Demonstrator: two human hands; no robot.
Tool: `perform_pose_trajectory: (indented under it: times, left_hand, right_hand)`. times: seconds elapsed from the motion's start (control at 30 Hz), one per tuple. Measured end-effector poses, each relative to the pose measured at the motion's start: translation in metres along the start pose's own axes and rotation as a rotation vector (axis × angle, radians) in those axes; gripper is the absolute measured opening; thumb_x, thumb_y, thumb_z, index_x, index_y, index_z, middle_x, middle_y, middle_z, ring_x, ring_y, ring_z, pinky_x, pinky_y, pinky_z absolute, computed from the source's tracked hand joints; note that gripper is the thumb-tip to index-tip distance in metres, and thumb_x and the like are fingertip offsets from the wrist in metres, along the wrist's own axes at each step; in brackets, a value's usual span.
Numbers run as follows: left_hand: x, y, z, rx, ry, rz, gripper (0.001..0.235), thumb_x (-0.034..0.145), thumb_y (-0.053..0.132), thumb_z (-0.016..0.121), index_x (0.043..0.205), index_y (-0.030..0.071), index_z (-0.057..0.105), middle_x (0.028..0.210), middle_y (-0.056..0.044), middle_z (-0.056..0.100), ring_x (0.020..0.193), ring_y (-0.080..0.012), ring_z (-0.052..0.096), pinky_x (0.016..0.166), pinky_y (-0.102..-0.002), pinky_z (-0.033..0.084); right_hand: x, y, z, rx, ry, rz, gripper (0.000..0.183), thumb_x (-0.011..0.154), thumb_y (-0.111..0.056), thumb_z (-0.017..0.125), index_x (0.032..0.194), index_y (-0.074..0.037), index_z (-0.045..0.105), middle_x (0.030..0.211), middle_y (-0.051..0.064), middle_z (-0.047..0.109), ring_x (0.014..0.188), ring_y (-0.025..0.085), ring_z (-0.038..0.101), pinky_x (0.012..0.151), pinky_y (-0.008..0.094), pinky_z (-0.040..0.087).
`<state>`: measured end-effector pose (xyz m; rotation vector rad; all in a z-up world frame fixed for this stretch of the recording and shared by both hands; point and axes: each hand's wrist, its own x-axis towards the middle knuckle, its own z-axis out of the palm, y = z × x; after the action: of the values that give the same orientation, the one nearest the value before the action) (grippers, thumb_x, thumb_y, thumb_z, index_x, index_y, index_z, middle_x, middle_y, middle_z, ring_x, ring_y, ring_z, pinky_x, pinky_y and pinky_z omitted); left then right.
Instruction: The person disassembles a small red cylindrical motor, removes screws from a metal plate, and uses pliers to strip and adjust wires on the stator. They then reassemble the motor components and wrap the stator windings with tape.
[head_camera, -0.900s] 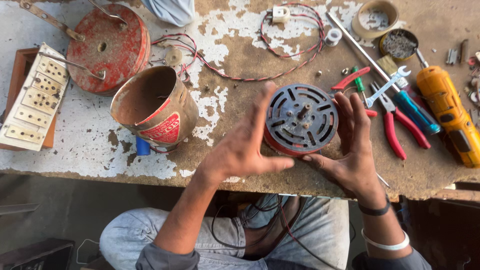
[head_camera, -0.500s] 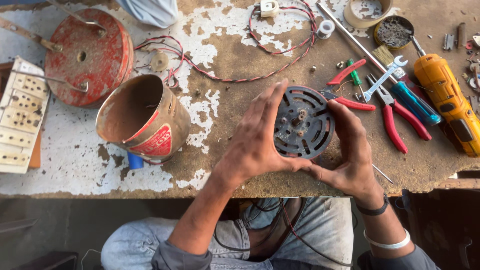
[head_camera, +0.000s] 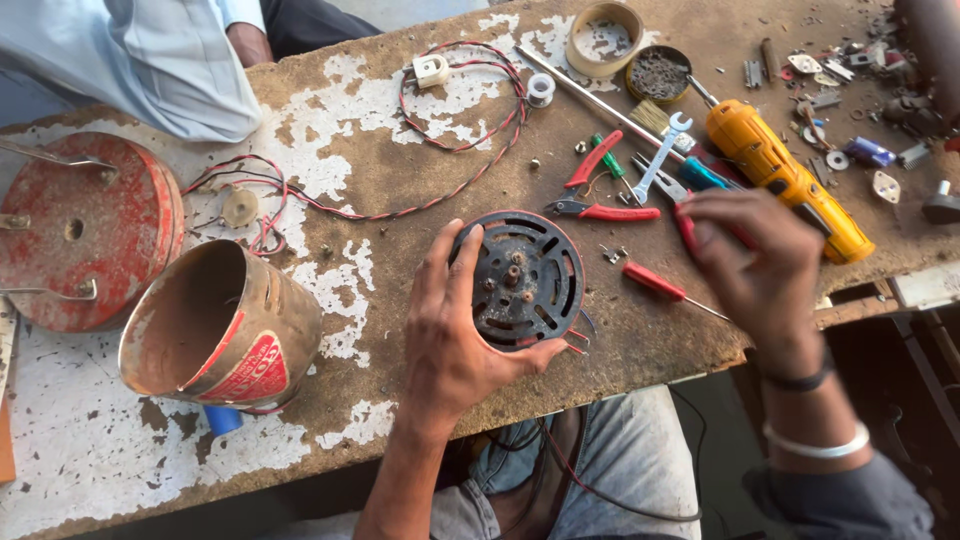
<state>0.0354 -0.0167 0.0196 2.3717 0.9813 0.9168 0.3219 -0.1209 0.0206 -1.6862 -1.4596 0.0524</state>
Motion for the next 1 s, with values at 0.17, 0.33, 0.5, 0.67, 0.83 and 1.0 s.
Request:
perform_pose_trajectory:
  times: [0.17, 0.33, 0.5, 0.67, 0.83, 1.0]
  left_hand:
    - [-0.008, -0.004, 0.009, -0.037, 0.116, 0.062, 0.119, 0.058, 0.068, 0.091, 0.147, 0.002, 0.047, 0.153, -0.025, 0.046, 0.138, -0.0412, 0.053, 0.113, -0.053, 0.048]
    - [-0.018, -0.013, 0.018, -0.068, 0.199, 0.085, 0.111, 0.066, 0.072, 0.086, 0.148, 0.007, 0.049, 0.155, -0.022, 0.049, 0.143, -0.0397, 0.054, 0.120, -0.052, 0.049]
    - [-0.020, -0.014, 0.020, -0.060, 0.206, 0.104, 0.105, 0.069, 0.074, 0.083, 0.144, 0.009, 0.052, 0.155, -0.022, 0.048, 0.145, -0.0405, 0.052, 0.120, -0.053, 0.048]
    - [-0.019, -0.016, 0.022, -0.045, 0.201, 0.091, 0.102, 0.069, 0.077, 0.080, 0.141, 0.009, 0.056, 0.156, -0.021, 0.048, 0.145, -0.0401, 0.052, 0.120, -0.054, 0.047]
    - [-0.019, -0.017, 0.018, -0.012, 0.259, 0.133, 0.097, 0.071, 0.076, 0.073, 0.138, 0.007, 0.059, 0.148, -0.018, 0.058, 0.145, -0.0378, 0.053, 0.123, -0.056, 0.039]
    - [0.026, -0.016, -0.007, -0.179, 0.203, 0.178, 0.057, 0.097, 0.061, 0.062, 0.129, 0.015, 0.067, 0.139, -0.013, 0.068, 0.140, -0.0254, 0.059, 0.126, -0.047, 0.042]
  right_hand:
    - [0.005, 0.044, -0.024, -0.689, -0.118, 0.016, 0.029, 0.105, -0.029, 0.075, 0.125, -0.007, 0.075, 0.115, 0.013, 0.073, 0.113, 0.032, 0.058, 0.101, 0.045, 0.042]
    - [0.025, 0.065, -0.017, -0.969, -0.317, -0.028, 0.037, 0.097, -0.043, 0.070, 0.119, -0.014, 0.076, 0.103, 0.008, 0.076, 0.116, 0.034, 0.057, 0.098, 0.050, 0.037]
    - [0.057, 0.071, -0.030, -0.752, -0.490, 0.151, 0.031, 0.106, -0.035, 0.062, 0.115, -0.008, 0.074, 0.097, 0.015, 0.076, 0.095, 0.031, 0.065, 0.087, 0.043, 0.048]
    - [0.087, 0.046, -0.040, -0.295, -0.341, 0.202, 0.034, 0.106, -0.037, 0.062, 0.117, -0.006, 0.071, 0.096, 0.014, 0.074, 0.091, 0.029, 0.064, 0.082, 0.041, 0.048]
    - [0.138, -0.023, -0.029, 0.169, -0.176, 0.054, 0.037, 0.107, -0.039, 0.061, 0.119, -0.005, 0.069, 0.096, 0.014, 0.073, 0.086, 0.026, 0.063, 0.078, 0.038, 0.047]
    - [0.174, -0.070, -0.013, 0.451, -0.104, -0.085, 0.041, 0.108, -0.042, 0.061, 0.120, -0.003, 0.067, 0.095, 0.013, 0.072, 0.082, 0.024, 0.062, 0.074, 0.035, 0.047]
